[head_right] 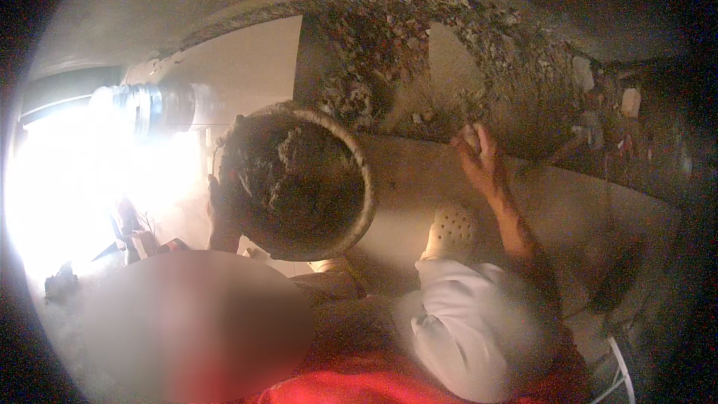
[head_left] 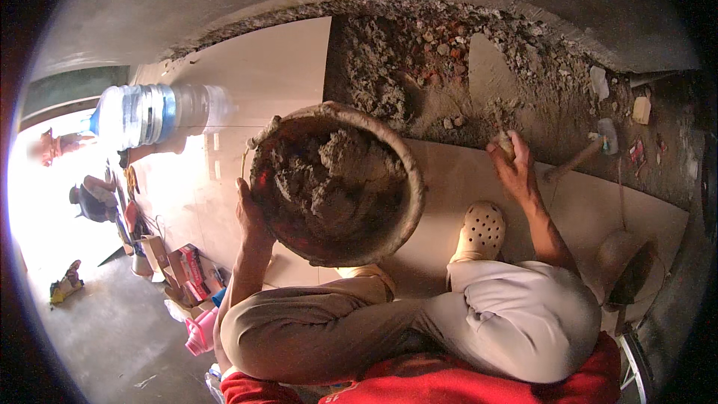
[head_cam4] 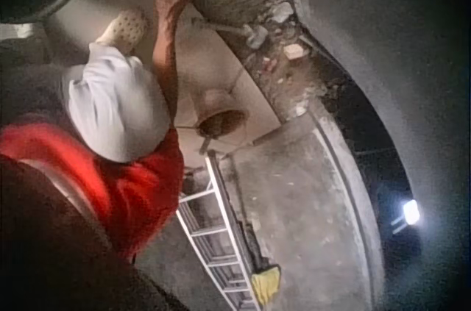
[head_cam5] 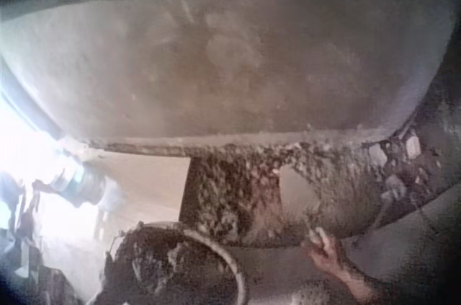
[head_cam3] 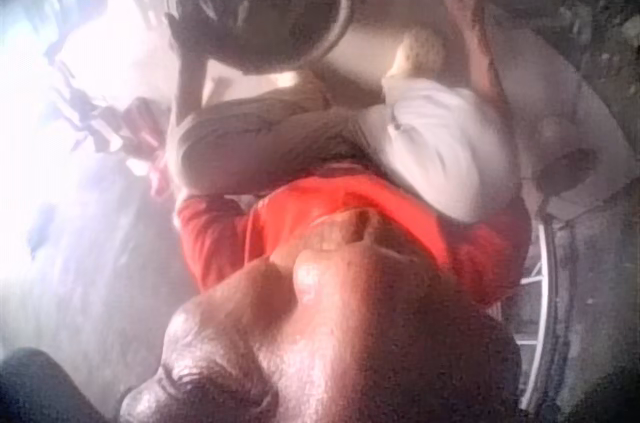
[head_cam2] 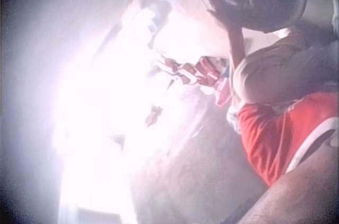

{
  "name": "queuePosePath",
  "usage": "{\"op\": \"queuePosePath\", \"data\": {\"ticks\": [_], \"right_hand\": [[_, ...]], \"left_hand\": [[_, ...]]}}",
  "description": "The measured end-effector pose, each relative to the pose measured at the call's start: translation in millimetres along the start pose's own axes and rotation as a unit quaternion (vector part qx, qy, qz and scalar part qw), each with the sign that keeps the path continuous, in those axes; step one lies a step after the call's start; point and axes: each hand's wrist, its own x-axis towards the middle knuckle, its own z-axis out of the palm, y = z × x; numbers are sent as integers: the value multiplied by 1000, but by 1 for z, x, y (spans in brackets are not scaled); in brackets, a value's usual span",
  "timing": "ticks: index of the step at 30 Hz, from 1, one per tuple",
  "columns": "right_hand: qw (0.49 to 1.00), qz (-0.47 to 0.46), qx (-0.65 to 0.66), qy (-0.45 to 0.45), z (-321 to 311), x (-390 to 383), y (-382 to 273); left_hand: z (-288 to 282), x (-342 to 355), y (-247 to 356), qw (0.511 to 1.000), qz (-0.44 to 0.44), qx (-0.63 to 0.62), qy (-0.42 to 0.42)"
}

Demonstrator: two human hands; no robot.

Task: The person measures a wall with a tape measure, then walks into a room and sits on the floor. They scoop cement from a bucket with a trowel and spread it onto the floor between tiles.

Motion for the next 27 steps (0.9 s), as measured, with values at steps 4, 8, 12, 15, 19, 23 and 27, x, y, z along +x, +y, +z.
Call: {"op": "queuePosePath", "data": {"ticks": [4, 8, 12, 15, 19, 23, 27], "right_hand": [[999, -7, -8, 53, -1, -9, -4], [988, 10, 140, 67, -28, 6, -23], [985, 7, 66, 158, -68, 13, -47], [982, 41, 64, 173, -86, 9, -53], [977, -51, -24, 204, -81, 13, -58], [979, -141, -12, 144, -61, 33, -80], [977, -166, -130, 33, -47, 51, -104]], "left_hand": [[20, -25, 12, 998, 39, 53, -15], [53, -33, 38, 992, 11, 103, -71], [123, -49, 57, 890, 169, 251, -340], [198, -47, 54, 875, 112, 250, -399], [266, -35, 23, 525, 431, 618, -395], [277, -32, 10, 528, 472, 515, -484], [276, -57, 11, 860, 128, 254, -424]]}}
